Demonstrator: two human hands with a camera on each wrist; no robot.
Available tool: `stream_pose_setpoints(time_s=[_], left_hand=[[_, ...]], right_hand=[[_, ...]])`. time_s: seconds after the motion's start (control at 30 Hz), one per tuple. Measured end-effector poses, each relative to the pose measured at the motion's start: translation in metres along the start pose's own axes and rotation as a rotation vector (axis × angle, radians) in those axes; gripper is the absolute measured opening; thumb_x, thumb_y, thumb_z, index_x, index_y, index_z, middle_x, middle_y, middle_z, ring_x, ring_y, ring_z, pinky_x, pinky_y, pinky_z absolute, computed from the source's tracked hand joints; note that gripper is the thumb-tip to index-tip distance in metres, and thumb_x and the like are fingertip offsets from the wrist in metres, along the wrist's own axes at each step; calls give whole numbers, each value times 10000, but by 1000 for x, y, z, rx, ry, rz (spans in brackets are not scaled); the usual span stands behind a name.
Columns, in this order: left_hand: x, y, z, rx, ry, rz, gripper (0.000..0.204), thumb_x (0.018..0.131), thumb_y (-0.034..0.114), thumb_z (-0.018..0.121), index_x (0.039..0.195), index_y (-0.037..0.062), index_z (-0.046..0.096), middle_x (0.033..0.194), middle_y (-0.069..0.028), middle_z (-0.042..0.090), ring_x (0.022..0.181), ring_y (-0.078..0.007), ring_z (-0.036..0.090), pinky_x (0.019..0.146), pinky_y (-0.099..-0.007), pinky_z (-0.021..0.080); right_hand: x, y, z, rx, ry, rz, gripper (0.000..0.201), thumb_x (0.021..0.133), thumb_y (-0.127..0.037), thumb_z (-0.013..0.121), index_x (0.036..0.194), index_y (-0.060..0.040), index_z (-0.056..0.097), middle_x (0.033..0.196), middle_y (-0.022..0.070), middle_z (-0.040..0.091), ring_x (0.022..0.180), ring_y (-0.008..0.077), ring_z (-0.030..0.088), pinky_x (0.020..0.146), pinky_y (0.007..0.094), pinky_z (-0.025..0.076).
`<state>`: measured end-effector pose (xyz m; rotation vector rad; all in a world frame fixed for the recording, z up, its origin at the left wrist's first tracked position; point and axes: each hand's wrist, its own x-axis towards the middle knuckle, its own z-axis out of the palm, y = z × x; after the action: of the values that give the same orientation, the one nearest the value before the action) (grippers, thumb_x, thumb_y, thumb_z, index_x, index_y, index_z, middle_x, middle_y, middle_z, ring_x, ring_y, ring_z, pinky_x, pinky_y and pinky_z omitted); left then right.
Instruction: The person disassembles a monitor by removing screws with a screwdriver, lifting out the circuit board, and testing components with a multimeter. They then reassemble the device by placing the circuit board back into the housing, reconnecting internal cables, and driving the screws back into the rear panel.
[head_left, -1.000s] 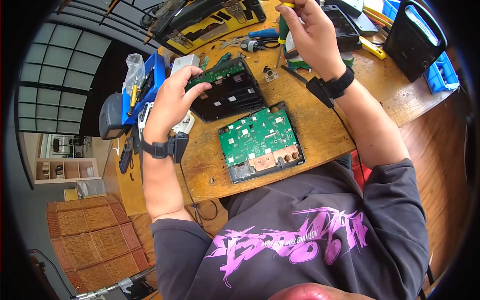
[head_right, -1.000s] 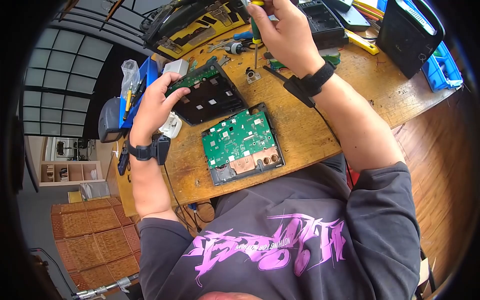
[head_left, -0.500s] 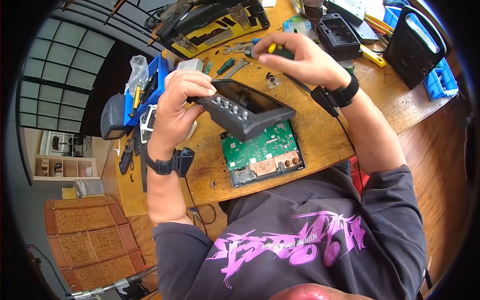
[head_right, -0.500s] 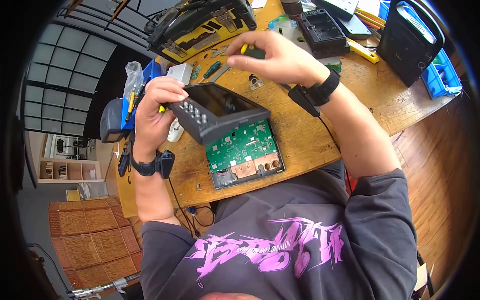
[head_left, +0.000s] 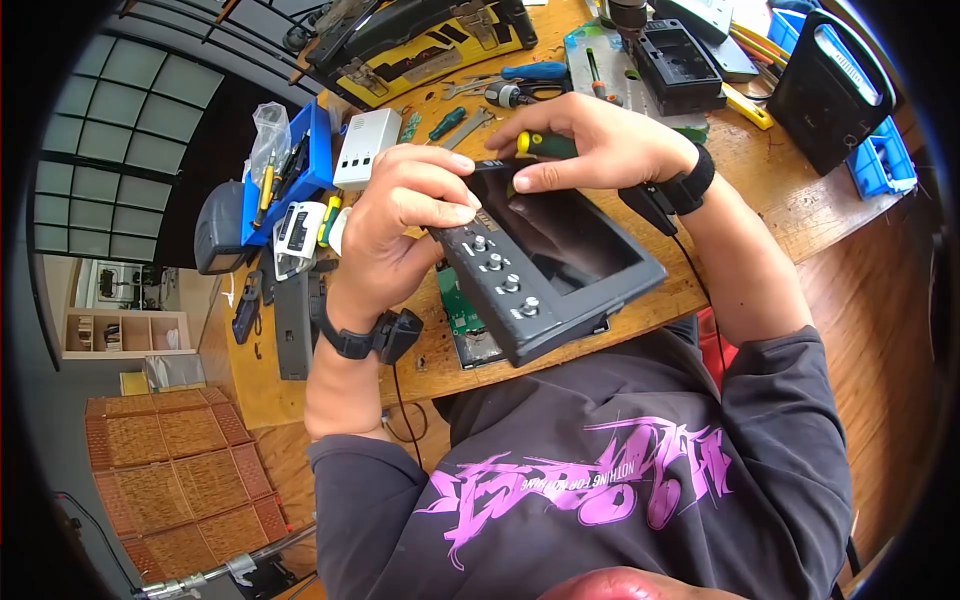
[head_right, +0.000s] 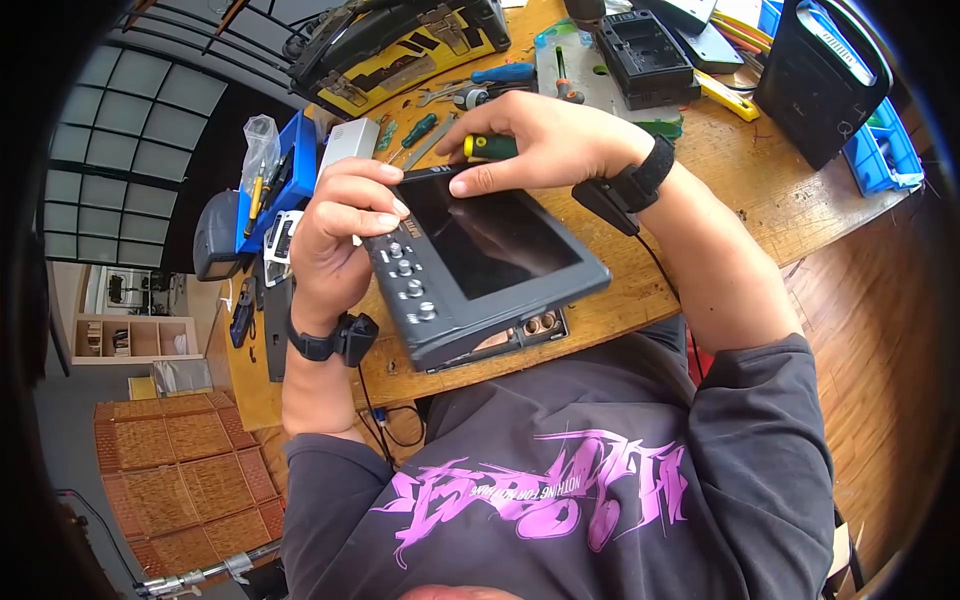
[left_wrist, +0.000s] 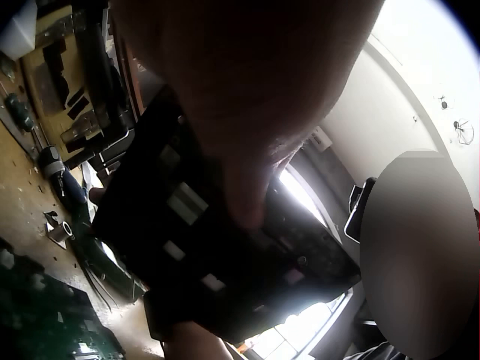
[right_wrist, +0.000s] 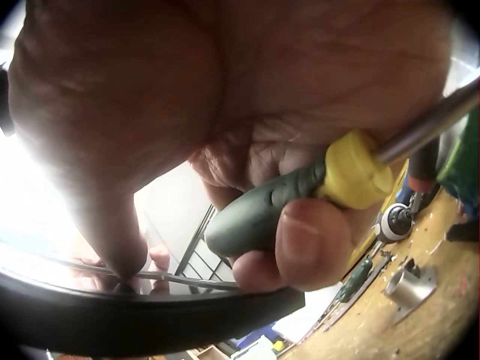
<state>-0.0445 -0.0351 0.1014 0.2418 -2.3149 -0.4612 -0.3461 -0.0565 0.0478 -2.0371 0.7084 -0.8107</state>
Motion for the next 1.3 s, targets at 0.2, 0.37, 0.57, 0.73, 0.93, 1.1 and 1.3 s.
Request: stream_pose_setpoints(time_s=[0.2,0.37,0.57,0.73,0.93,1.1,1.3], left_hand=[[-17,15,4,388,-40,111,392,799,-28,901,1118,129,734,1065,-39,782,1014,-292,777,898,-445,561],[-37,36,11,579,-66,86,359,738,-29,922,1034,137,803,977,4,790,938,-250,773,855,-408,556],[-65,44,20,649,-5,-4,365,722,-22,936,1019,148,812,950,21,783,910,-229,766,837,-393,541],[-76,47,30,707,89,-25,356,737,-15,943,1026,153,819,952,29,784,904,-218,763,818,-385,530],[-90,50,40,752,105,-53,345,745,8,961,1031,168,852,958,43,784,906,-199,759,800,-376,520],[-94,56,37,773,54,-49,342,747,33,969,1038,183,871,968,59,783,920,-189,758,796,-375,518],[-98,57,39,732,64,-53,319,725,40,970,974,178,828,969,57,778,952,-210,756,813,-393,526]], right_hand=[[1,0,-7,-101,108,-24,554,1076,-374,821,1446,24,715,1375,170,786,1310,251,722,1173,391,529],[0,-2,-8,-138,64,15,582,1044,-401,850,1430,14,720,1362,163,787,1298,259,728,1153,387,538],[-1,-6,-5,-154,-72,-66,716,921,-485,951,1408,-9,733,1364,123,785,1290,255,733,1073,378,579],[-4,-27,-4,-254,-158,52,1070,635,-616,1078,1421,12,716,1338,205,780,1216,354,767,1027,423,605],[-9,-32,15,-470,-121,-49,1261,548,-613,1092,1503,61,619,1363,279,751,1276,434,736,1071,473,601],[-11,-36,32,-587,-116,-44,1314,551,-574,1092,1537,103,551,1327,298,749,1254,444,739,1059,480,603],[-12,-41,44,-590,-118,95,1232,570,-417,1066,1569,36,504,1391,267,702,1299,453,703,1089,488,583]])
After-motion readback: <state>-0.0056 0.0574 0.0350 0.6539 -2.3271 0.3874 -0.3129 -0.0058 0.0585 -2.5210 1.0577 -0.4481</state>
